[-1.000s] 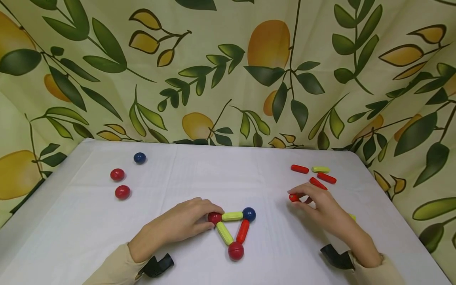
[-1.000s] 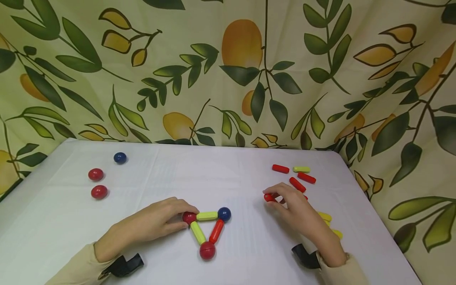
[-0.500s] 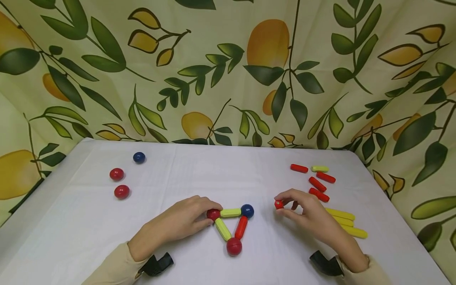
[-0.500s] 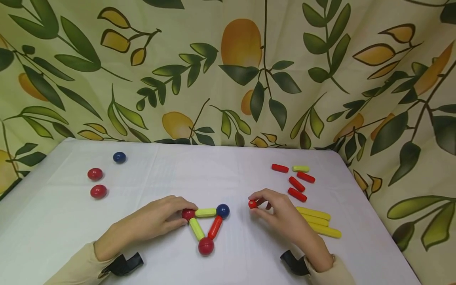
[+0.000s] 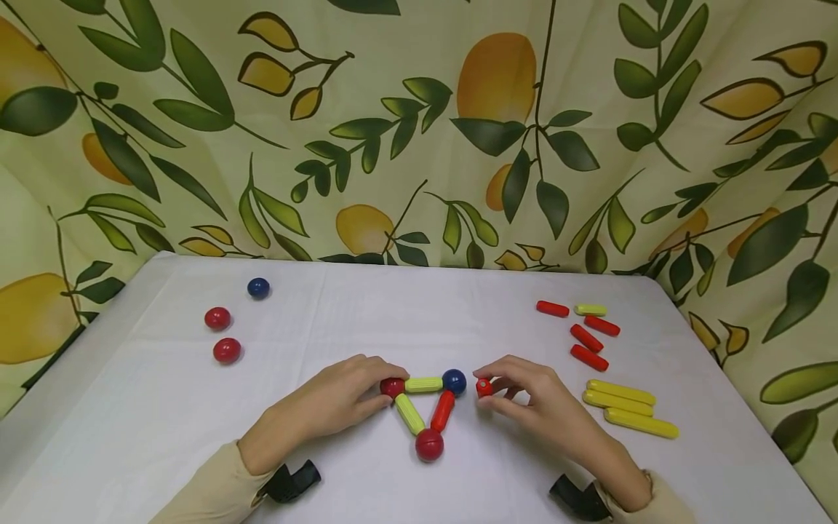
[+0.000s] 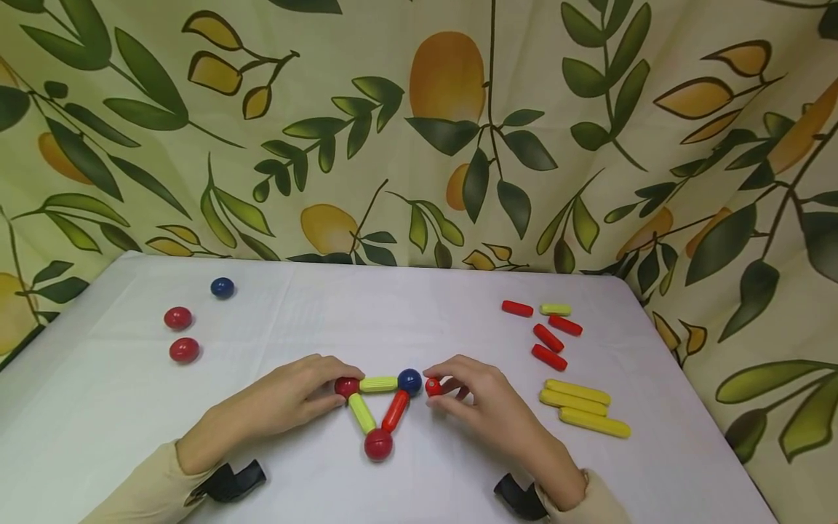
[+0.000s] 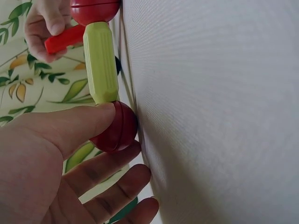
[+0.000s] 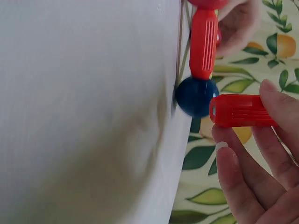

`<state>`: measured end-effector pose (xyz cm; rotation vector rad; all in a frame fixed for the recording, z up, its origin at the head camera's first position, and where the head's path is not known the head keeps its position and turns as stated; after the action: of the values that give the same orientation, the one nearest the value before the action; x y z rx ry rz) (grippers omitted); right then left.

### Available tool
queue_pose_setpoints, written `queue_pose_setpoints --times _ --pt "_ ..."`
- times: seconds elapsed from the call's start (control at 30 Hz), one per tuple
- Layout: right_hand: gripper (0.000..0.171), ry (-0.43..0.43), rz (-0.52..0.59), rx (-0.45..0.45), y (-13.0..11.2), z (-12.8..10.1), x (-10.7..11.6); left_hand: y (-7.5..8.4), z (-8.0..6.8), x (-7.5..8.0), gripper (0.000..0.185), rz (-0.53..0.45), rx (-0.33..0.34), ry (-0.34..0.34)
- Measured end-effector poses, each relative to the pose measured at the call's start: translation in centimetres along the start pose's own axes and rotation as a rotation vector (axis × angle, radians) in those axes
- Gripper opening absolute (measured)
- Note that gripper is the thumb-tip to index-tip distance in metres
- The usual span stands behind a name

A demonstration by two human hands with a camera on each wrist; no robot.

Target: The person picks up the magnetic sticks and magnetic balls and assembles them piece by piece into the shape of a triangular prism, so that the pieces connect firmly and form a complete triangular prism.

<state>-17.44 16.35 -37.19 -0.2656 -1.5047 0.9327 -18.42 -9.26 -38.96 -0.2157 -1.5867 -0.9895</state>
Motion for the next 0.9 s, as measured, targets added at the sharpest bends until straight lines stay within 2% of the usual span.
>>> queue_pose_setpoints --times 0.37,0.57,0.9 --pt "0.030 -0.084 0.103 0.107 -2.3 0.5 -1.5 0.0 0.1 0.0 0.039 -0.005 0.002 -0.001" --pt "0.033 -0.132 0.143 0.147 -3.5 0.6 -2.2 0.1 0.0 0.1 0.037 0.002 -0.028 0.013" --pt "0.027 -0.140 0.206 0.290 -5.1 0.0 -2.8 0.1 0.0 0.1 0.037 0.005 -0.030 0.014"
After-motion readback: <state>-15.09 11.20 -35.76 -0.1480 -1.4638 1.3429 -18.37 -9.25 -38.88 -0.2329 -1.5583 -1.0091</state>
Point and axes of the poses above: each hand's wrist, its own z-axis towards the middle knuckle, its own x-axis out of the back of the hand, y = z × x, the point moved 5 cm from there along z, towards the middle knuckle, and after that the axes turned 8 degrees about -x, right-handed, at the moved point
